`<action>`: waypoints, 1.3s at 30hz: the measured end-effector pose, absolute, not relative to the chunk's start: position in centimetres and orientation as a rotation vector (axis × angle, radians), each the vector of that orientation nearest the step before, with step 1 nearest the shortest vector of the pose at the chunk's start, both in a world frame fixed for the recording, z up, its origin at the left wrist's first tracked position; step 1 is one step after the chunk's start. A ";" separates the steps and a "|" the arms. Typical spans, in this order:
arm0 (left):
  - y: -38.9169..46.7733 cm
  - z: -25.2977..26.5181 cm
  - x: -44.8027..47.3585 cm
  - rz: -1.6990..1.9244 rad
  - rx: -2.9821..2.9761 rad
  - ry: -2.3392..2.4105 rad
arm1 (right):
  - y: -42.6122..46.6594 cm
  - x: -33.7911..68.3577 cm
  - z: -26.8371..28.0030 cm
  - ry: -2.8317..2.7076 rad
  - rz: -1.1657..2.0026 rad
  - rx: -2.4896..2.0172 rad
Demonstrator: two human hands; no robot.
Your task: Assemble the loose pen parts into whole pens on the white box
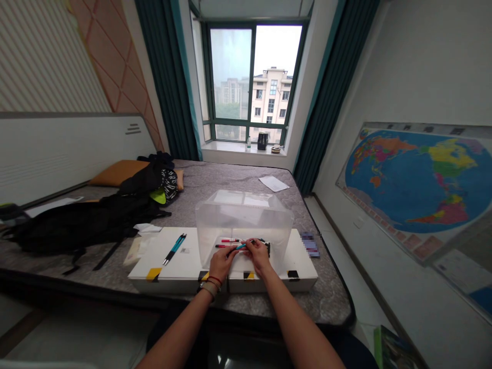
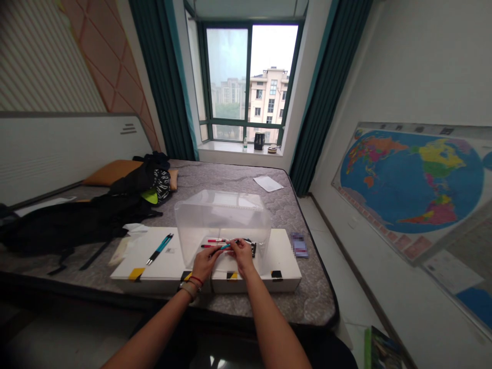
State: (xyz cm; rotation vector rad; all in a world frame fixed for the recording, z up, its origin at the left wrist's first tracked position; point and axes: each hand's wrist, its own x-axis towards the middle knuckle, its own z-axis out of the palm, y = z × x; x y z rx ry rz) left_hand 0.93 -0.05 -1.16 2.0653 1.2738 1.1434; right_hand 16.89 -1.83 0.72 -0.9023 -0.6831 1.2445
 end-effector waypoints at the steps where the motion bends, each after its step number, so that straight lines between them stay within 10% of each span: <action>1: 0.0 -1.2 0.9 1.133 2.068 1.275 | -1.7 16.8 0.6 -0.671 1.228 -0.917; 39: -0.8 -0.3 1.4 1.118 2.230 1.294 | -1.3 16.5 -0.3 -0.758 1.089 -1.071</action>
